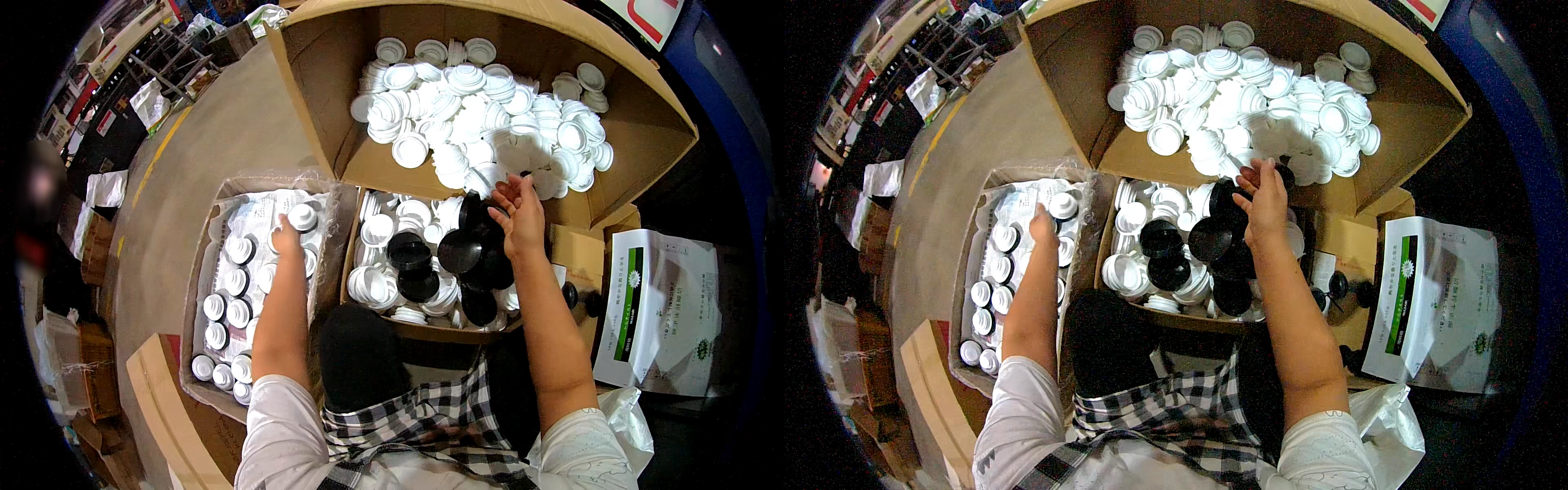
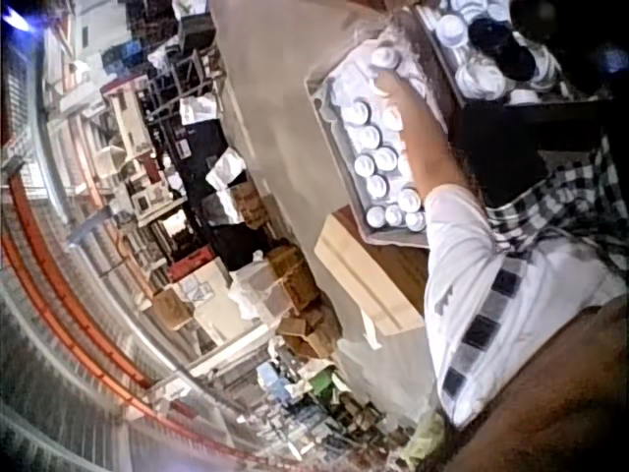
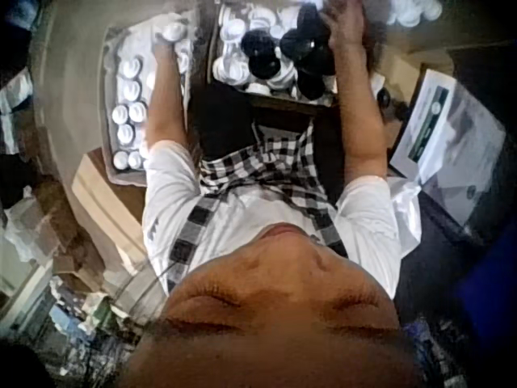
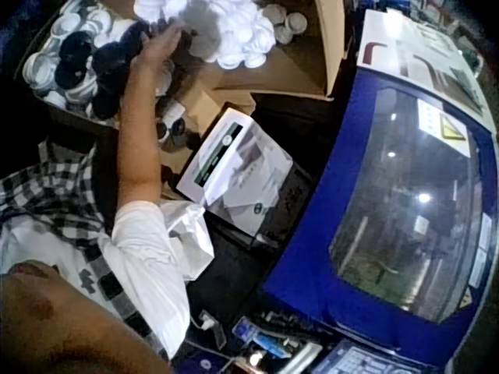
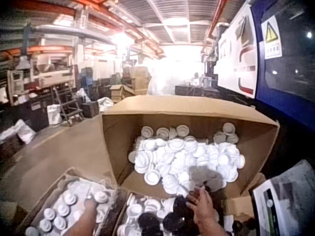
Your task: The person sits on the floor and repeatedly picks up black and white circular caps, presses them together, and places the assembled units into a cardboard box. The person continues this one-at-a-time assembly throughout the clip.
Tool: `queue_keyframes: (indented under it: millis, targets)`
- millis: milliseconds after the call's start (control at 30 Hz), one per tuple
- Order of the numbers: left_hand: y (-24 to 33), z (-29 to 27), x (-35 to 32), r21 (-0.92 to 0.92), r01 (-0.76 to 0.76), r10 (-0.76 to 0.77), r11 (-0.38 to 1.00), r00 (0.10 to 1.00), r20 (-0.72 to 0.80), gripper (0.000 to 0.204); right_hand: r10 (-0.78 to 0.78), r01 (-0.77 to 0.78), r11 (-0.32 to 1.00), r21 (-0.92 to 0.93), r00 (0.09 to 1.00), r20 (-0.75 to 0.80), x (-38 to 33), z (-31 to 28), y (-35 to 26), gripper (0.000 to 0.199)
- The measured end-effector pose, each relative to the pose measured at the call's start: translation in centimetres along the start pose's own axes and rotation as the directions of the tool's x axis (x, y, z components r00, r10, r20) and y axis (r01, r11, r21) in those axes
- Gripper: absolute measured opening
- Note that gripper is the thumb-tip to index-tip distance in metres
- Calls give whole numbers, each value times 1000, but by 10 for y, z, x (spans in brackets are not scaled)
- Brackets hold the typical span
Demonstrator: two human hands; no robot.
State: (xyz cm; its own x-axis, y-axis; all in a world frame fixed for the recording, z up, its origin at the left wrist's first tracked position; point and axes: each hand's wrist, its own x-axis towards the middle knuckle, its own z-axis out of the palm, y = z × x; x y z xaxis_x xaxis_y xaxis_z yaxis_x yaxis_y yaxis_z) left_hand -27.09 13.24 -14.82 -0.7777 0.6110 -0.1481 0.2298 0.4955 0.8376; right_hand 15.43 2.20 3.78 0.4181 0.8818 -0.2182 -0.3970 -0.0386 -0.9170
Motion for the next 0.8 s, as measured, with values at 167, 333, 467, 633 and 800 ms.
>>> queue_keyframes:
  millis: [167, 333, 467, 633, 800]
  targets:
    - [37, 30, -116, -369, -718, 731, 590, 282, 621, 23, 42, -28, 992, -120, 993, 114, -3, 5, 4, 44]
    - [47, 32, -149, -2, -911, 315, 412, 140, 939, 21, -1, 28, 986, -163, 987, 160, -12, 3, 4, 38]
    - [38, 24, -143, -112, -928, 448, 355, 63, 892, 19, 7, 30, 980, -197, 982, 187, -11, 2, 3, 39]
    - [64, 1, -180, -301, -738, 700, 603, 310, 643, 8, -67, 225, 901, -372, 918, 392, -16, 7, 9, 37]
    - [108, -25, -233, -571, 425, 495, 703, 284, 821, 9, -306, 820, 447, -358, 516, 800, -38, 12, 10, 72]
